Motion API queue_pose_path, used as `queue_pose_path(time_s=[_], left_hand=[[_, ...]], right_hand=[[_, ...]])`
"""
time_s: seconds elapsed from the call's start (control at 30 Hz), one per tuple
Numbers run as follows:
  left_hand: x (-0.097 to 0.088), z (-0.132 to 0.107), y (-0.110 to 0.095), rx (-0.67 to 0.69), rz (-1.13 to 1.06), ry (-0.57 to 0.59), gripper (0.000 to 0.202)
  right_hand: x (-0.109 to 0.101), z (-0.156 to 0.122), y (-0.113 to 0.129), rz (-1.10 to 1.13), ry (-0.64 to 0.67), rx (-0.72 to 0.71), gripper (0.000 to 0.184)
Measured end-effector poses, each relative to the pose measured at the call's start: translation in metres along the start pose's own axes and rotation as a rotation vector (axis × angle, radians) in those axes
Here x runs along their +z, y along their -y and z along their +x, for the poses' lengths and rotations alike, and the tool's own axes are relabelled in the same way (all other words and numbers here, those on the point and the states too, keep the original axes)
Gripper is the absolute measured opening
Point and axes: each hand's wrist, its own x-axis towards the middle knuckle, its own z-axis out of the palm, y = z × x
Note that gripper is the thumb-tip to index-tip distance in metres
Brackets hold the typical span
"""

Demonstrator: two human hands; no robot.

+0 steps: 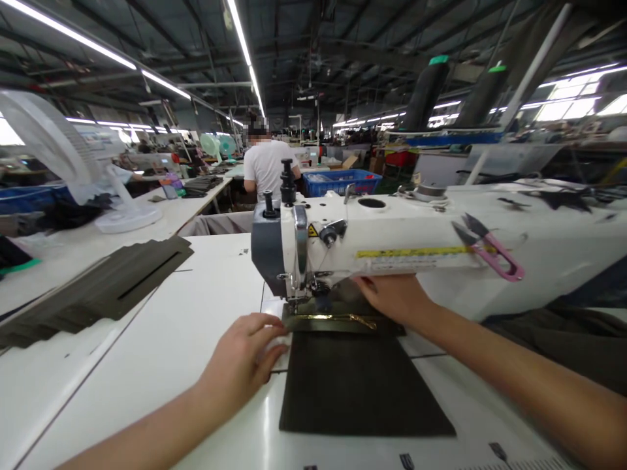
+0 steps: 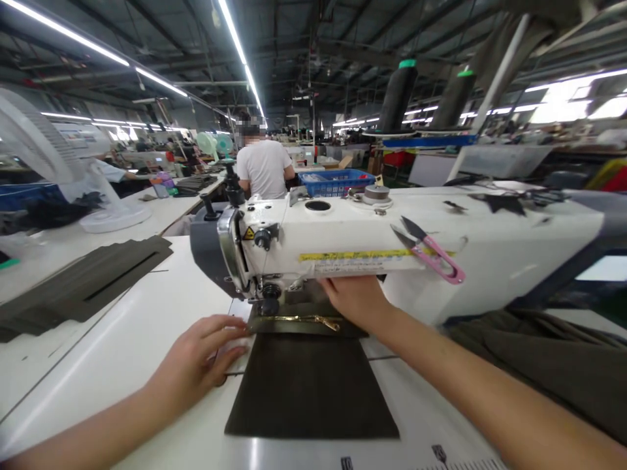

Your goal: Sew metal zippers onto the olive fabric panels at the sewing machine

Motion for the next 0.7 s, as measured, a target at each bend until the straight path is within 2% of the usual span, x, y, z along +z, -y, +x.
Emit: queue_pose_path(time_s=[0.07,0.13,0.2,0.27,0.43,0.6,0.7], left_hand=[[0.000,0.001,0.018,0.075,0.087,0.023,0.022],[0.002,0.006,0.028,0.160,0.123,0.056,0.024],[0.003,0.012,0.030,0.210,0.132,0.080,0.024],[0.001,0.017,0.028,0.186,0.120,0.087,0.023],[-0.001,0.020,0.022,0.062,0.025,0.049,0.022],[0.005,0.013,0.023,0.128,0.074,0.055,0.021],[0.009,0.009,0.022,0.193,0.170,0.064,0.020]], right_hand=[[0.003,-0.025,0.026,-0.059,-0.007,-0.179,0.026],[0.009,-0.049,0.054,-0.068,-0.003,-0.345,0.025],[0.016,-0.061,0.077,-0.070,0.014,-0.378,0.015],[0.023,-0.061,0.092,-0.113,0.032,-0.335,0.008],[0.037,-0.044,0.102,-0.186,0.046,-0.245,0.010],[0.041,-0.053,0.097,-0.126,-0.028,-0.294,0.019],[0.039,-0.054,0.092,-0.091,-0.069,-0.370,0.012]])
